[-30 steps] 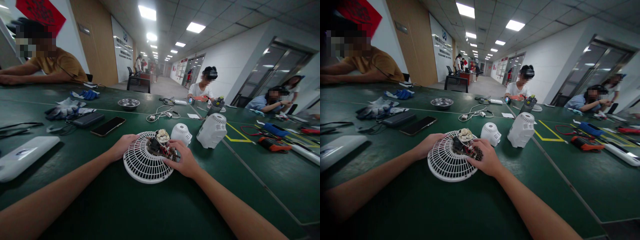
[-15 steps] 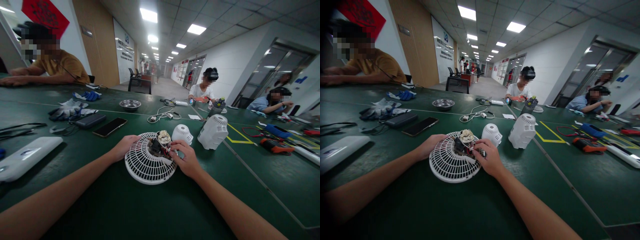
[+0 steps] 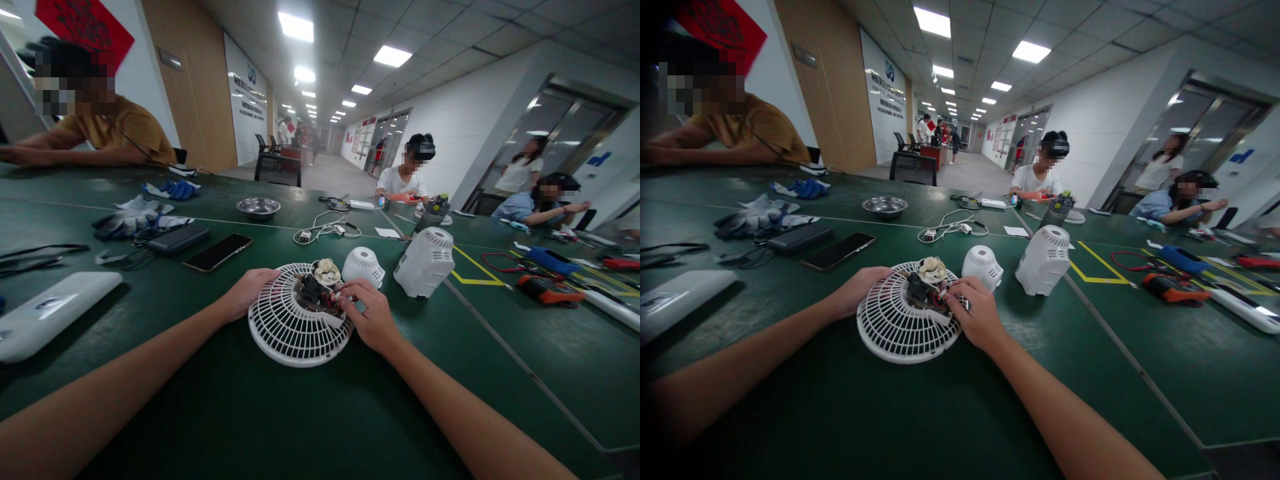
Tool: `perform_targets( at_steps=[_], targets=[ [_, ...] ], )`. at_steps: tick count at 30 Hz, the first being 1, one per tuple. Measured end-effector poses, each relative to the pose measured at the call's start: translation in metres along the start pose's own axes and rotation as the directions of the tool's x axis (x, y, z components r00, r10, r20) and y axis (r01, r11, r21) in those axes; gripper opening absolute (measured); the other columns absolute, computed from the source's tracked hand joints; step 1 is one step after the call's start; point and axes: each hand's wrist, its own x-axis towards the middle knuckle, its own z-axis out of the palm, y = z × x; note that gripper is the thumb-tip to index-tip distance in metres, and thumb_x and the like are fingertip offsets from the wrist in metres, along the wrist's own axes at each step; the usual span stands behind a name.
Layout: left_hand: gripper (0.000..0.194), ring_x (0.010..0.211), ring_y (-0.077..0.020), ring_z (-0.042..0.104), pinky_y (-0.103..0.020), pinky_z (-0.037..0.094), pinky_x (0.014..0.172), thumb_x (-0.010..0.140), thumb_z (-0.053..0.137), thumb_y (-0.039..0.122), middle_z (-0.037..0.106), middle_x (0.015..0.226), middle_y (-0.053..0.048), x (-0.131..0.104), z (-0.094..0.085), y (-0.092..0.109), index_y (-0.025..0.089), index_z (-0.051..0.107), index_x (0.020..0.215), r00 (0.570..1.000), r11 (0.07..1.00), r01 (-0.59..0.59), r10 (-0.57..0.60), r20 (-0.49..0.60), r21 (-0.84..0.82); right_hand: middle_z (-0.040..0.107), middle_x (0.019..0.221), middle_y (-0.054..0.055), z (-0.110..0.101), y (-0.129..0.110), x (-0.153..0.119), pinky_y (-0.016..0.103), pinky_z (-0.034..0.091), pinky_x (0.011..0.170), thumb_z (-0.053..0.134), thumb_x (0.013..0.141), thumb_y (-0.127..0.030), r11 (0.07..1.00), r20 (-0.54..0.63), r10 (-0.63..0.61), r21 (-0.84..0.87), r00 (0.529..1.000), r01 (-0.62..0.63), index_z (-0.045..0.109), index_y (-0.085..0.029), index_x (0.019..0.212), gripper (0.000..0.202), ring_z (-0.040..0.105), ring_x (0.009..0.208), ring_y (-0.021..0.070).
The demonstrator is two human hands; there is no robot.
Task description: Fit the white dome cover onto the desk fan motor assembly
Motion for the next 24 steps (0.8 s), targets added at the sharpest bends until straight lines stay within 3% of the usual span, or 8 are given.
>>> perform_targets(
  at_steps=[24],
  targets=[
    [0.019, 0.076, -0.016, 0.068, -0.028, 0.055, 0.072, 0.089, 0.068, 0.034, 0.073, 0.084, -0.004, -0.0086, 0.0076, 0.0091, 0.015, 0.072, 0.09, 1.0, 0.999, 0.003, -0.003, -0.014, 0.045, 0.068, 0.097, 0.007, 0.0011, 0.0003, -0.0001, 0.04, 0.05, 0.088, 0.061, 0.093, -0.025, 0.999, 0.004, 0.001, -0.038, 1.0, -0.001, 0.063, -0.023, 0.086, 0.007, 0.065, 0.095, 0.023]
  ],
)
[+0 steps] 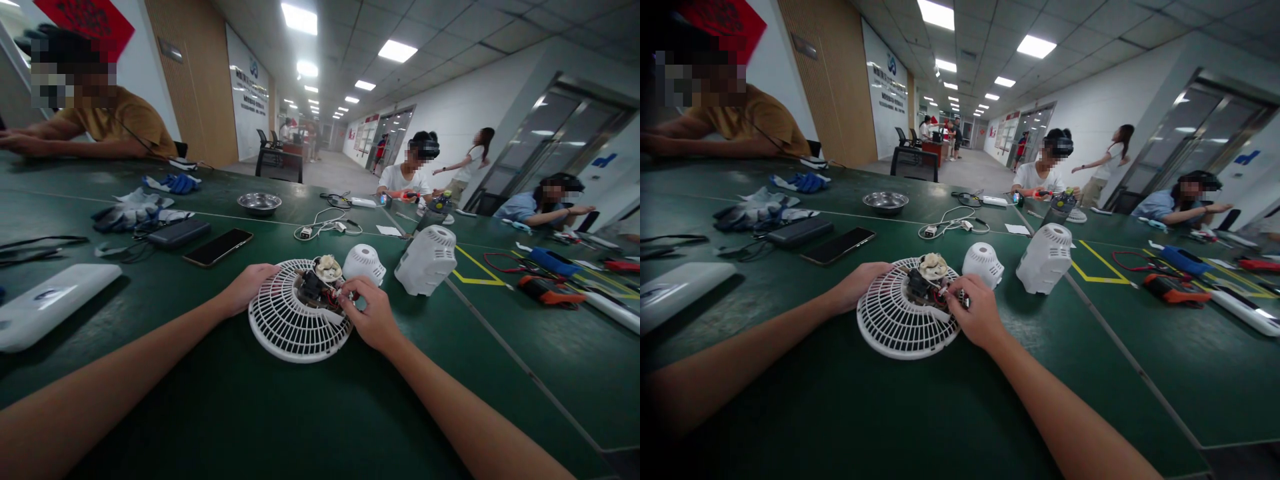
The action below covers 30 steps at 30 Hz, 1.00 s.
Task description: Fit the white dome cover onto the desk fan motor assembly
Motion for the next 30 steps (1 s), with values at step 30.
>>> perform_targets(
  at_steps=[30],
  targets=[
    [0.019, 0.079, -0.0162, 0.07, -0.03, 0.056, 0.075, 0.094, 0.061, 0.032, 0.073, 0.089, -0.005, 0.007, -0.007, -0.008, 0.015, 0.07, 0.094, 1.0, 0.999, -0.009, 0.009, 0.004, 0.042, 0.066, 0.106, 0.009, -0.006, -0.004, 0.004, 0.043, 0.05, 0.089, 0.057, 0.092, -0.019, 0.98, 0.167, -0.057, -0.181, 0.984, 0.087, 0.063, -0.021, 0.094, 0.006, 0.06, 0.1, 0.0253]
  ],
)
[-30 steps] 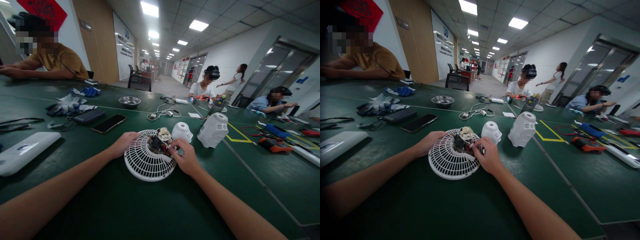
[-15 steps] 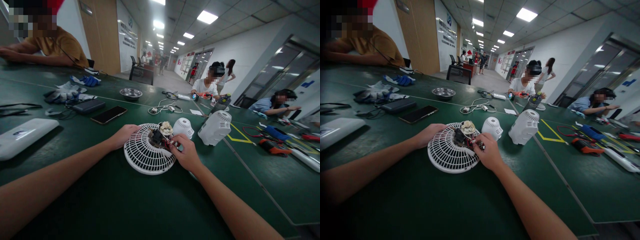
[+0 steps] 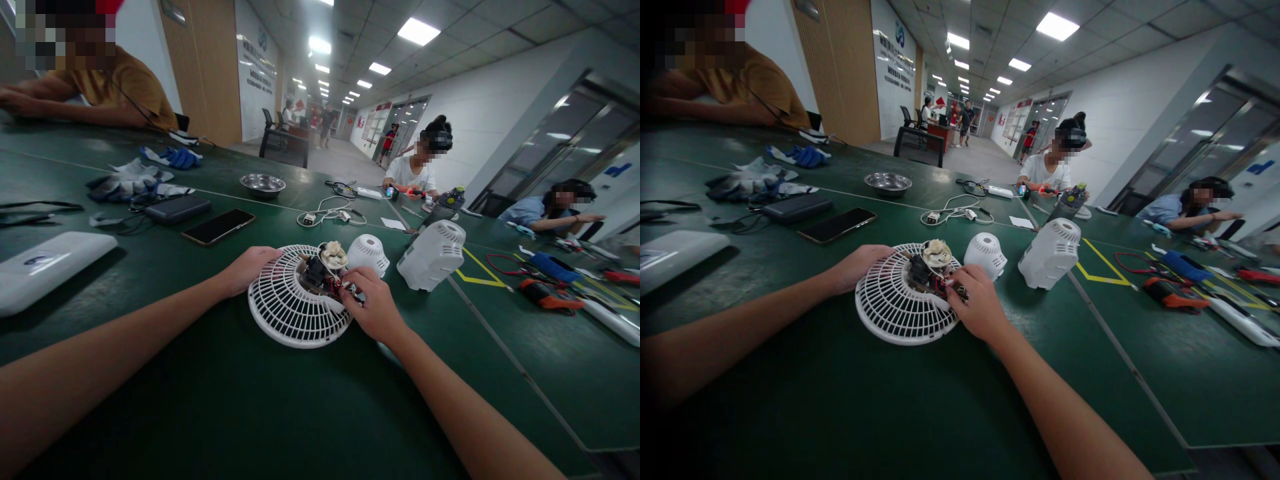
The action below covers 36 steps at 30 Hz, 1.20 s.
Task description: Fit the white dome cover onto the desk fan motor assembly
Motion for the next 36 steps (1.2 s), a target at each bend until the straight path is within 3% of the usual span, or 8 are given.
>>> perform_targets(
  at_steps=[29, 33, 36],
  targets=[
    [0.018, 0.075, -0.0154, 0.068, -0.029, 0.053, 0.072, 0.095, 0.059, 0.032, 0.07, 0.085, -0.003, -0.0018, 0.0004, 0.0022, 0.017, 0.069, 0.092, 1.0, 1.0, 0.022, -0.022, 0.011, -0.012, 0.067, 0.108, 0.009, -0.001, -0.0041, -0.0006, 0.045, 0.05, 0.092, 0.057, 0.092, -0.02, 1.0, -0.006, 0.016, 0.02, 1.0, -0.016, 0.063, -0.022, 0.093, 0.006, 0.062, 0.103, 0.026],
    [0.019, 0.074, -0.0145, 0.067, -0.028, 0.053, 0.071, 0.096, 0.059, 0.032, 0.07, 0.085, -0.003, -0.0012, 0.0008, 0.0013, 0.016, 0.068, 0.091, 1.0, 1.0, 0.013, -0.013, -0.001, 0.002, 0.067, 0.11, 0.009, 0.001, -0.004, -0.0019, 0.045, 0.05, 0.095, 0.06, 0.09, -0.021, 0.999, -0.087, 0.03, 0.046, 0.996, -0.027, 0.063, -0.022, 0.093, 0.005, 0.062, 0.105, 0.0261],
    [0.019, 0.075, -0.0149, 0.068, -0.028, 0.054, 0.071, 0.096, 0.06, 0.034, 0.071, 0.086, -0.003, 0.0002, -0.0003, 0.0, 0.016, 0.068, 0.093, 1.0, 1.0, 0.016, -0.016, 0.002, 0.012, 0.064, 0.122, 0.011, 0.0015, 0.0038, -0.002, 0.049, 0.049, 0.099, 0.063, 0.087, -0.022, 0.993, -0.239, 0.116, 0.032, 0.964, -0.112, 0.062, -0.022, 0.108, 0.022, 0.059, 0.116, 0.0289]
  ],
)
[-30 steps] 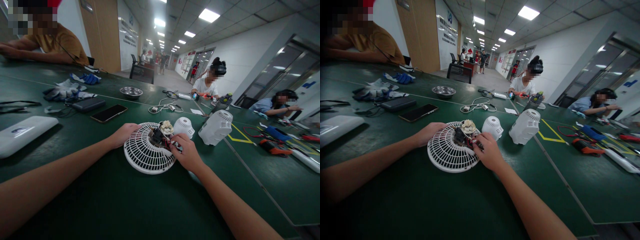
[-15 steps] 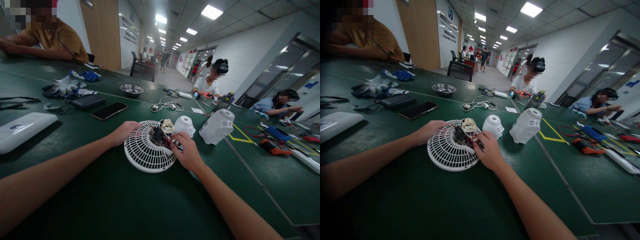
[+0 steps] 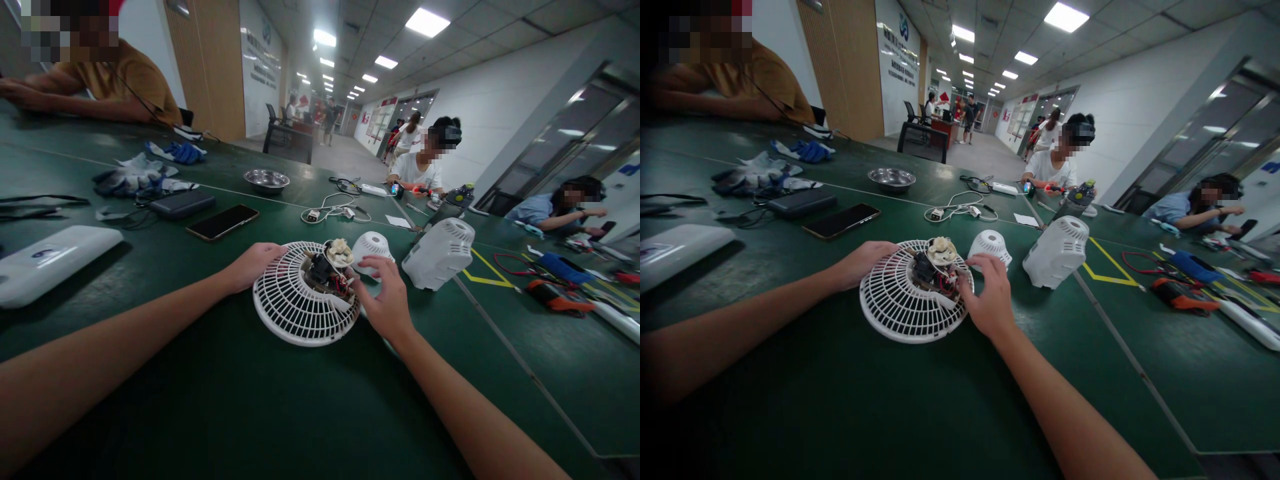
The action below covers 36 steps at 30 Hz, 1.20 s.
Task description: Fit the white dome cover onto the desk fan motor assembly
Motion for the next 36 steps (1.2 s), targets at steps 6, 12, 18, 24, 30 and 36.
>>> perform_targets(
  at_steps=[6, 12, 18, 24, 30, 36],
  targets=[
    [0.02, 0.076, -0.0158, 0.069, -0.029, 0.055, 0.072, 0.096, 0.059, 0.034, 0.072, 0.088, -0.004, 0.001, -0.001, -0.003, 0.017, 0.069, 0.094, 1.0, 1.0, -0.015, 0.015, 0.002, 0.003, 0.052, 0.145, 0.014, 0.003, 0.041, 0.006, 0.058, 0.037, 0.113, 0.062, 0.083, -0.023, 0.989, 0.087, 0.127, -0.089, 0.988, -0.119, 0.047, -0.022, 0.14, 0.058, 0.048, 0.136, 0.0339],
    [0.021, 0.078, -0.0157, 0.069, -0.028, 0.055, 0.074, 0.095, 0.06, 0.035, 0.072, 0.088, -0.003, -0.004, 0.001, 0.002, 0.017, 0.069, 0.095, 1.0, 1.0, -0.011, 0.011, 0.006, 0.017, 0.061, 0.13, 0.012, 0.007, 0.058, 0.01, 0.051, 0.047, 0.104, 0.062, 0.087, -0.029, 0.994, 0.087, 0.083, -0.081, 0.993, -0.077, 0.057, -0.022, 0.127, 0.041, 0.058, 0.122, 0.0304],
    [0.02, 0.076, -0.0147, 0.068, -0.027, 0.054, 0.072, 0.096, 0.059, 0.033, 0.071, 0.086, -0.003, -0.005, 0.002, 0.003, 0.016, 0.069, 0.095, 1.0, 1.0, -0.016, 0.016, -0.012, 0.019, 0.046, 0.145, 0.016, 0.007, 0.082, 0.02, 0.061, 0.032, 0.115, 0.069, 0.08, -0.032, 0.965, -0.192, 0.02, -0.254, 0.981, -0.069, 0.051, -0.022, 0.137, 0.06, 0.041, 0.138, 0.0364],
    [0.022, 0.078, -0.0155, 0.069, -0.028, 0.055, 0.074, 0.095, 0.06, 0.036, 0.072, 0.088, -0.004, -0.003, 0.002, 0.001, 0.016, 0.069, 0.096, 1.0, 0.999, -0.024, 0.023, 0.009, 0.028, 0.057, 0.137, 0.018, 0.011, 0.133, 0.033, 0.055, 0.045, 0.106, 0.076, 0.073, -0.038, 0.965, -0.076, 0.247, -0.073, 0.966, -0.252, 0.033, -0.019, 0.151, 0.091, 0.059, 0.121, 0.033],
    [0.023, 0.081, -0.0167, 0.069, -0.028, 0.054, 0.075, 0.091, 0.064, 0.039, 0.073, 0.091, -0.004, -0.004, 0.003, 0.003, 0.017, 0.07, 0.095, 1.0, 0.998, -0.018, 0.019, -0.017, 0.052, 0.064, 0.125, 0.015, 0.011, 0.135, 0.036, 0.054, 0.048, 0.101, 0.081, 0.068, -0.041, 0.945, -0.027, 0.322, -0.056, 0.947, -0.323, 0.035, -0.021, 0.151, 0.097, 0.064, 0.11, 0.0312],
    [0.025, 0.08, -0.0163, 0.068, -0.029, 0.055, 0.076, 0.093, 0.062, 0.04, 0.072, 0.088, -0.004, -0.005, 0.003, 0.003, 0.017, 0.07, 0.097, 1.0, 0.998, -0.031, 0.031, 0.0, 0.06, 0.069, 0.092, 0.001, 0.008, 0.119, 0.04, 0.042, 0.057, 0.079, 0.076, 0.066, -0.048, 0.748, -0.005, 0.575, 0.409, 0.818, -0.523, 0.051, -0.024, 0.13, 0.073, 0.067, 0.078, 0.0225]
  ],
)
